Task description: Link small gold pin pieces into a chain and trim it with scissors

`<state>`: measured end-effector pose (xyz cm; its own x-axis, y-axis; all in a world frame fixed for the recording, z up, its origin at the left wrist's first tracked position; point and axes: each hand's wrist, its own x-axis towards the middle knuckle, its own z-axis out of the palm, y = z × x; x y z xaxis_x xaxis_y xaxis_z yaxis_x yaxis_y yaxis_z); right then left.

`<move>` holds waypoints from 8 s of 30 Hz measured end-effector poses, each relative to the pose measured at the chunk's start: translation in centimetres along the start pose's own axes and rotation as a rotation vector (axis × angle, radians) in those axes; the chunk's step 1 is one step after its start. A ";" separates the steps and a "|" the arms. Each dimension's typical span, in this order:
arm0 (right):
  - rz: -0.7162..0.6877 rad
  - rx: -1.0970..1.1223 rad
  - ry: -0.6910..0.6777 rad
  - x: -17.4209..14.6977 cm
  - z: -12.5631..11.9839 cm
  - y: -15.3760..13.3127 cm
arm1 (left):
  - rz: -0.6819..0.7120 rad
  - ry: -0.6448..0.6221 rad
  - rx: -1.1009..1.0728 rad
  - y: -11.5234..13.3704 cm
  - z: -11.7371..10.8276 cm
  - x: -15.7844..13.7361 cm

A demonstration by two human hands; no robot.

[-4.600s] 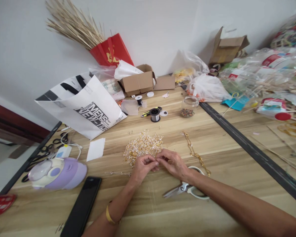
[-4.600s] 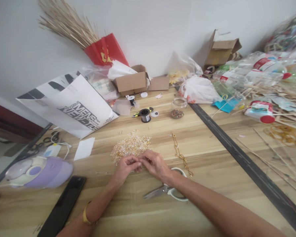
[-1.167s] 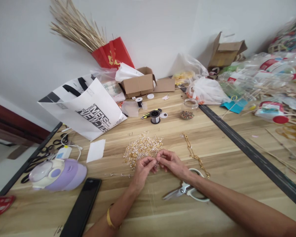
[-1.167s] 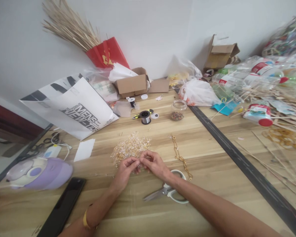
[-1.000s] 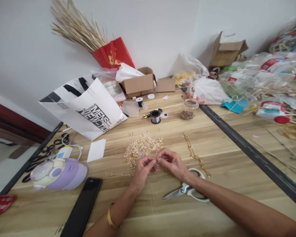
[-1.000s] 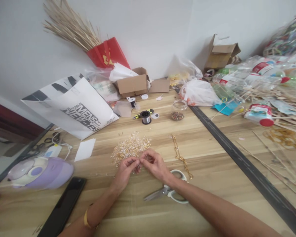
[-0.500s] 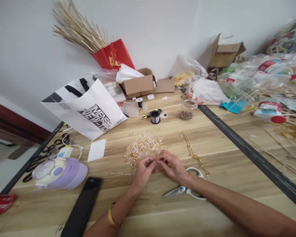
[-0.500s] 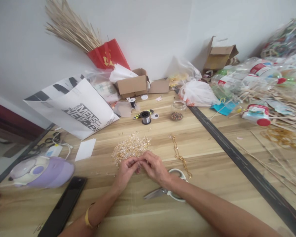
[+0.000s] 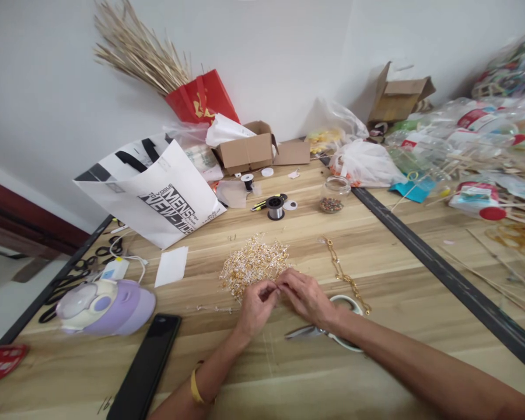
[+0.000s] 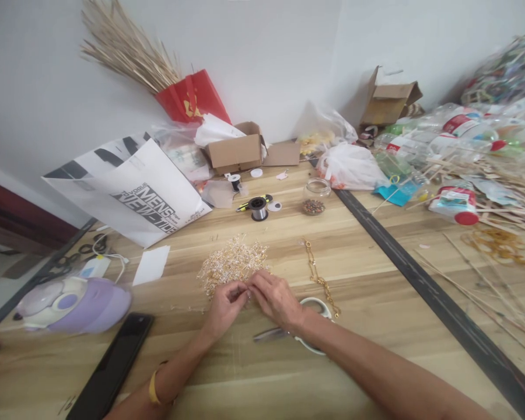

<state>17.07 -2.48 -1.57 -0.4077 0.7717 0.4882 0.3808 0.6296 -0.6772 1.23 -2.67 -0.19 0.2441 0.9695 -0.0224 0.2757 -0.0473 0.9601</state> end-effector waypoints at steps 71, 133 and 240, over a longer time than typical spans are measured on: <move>0.417 0.361 -0.034 0.7 -0.1 0.3 | 0.180 0.005 0.378 -0.6 -0.9 0.4; 0.276 0.238 -0.075 0.7 -0.2 0.5 | -0.026 -0.012 -0.053 -0.9 -1.3 1.0; 0.542 0.843 -0.125 1.3 0.2 0.5 | -0.181 -0.099 -0.196 0.4 -0.9 0.7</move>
<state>16.61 -1.15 -1.37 -0.4565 0.8892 -0.0293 -0.1508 -0.1098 -0.9825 0.65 -1.78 0.40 0.2999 0.9292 -0.2161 0.1405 0.1811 0.9734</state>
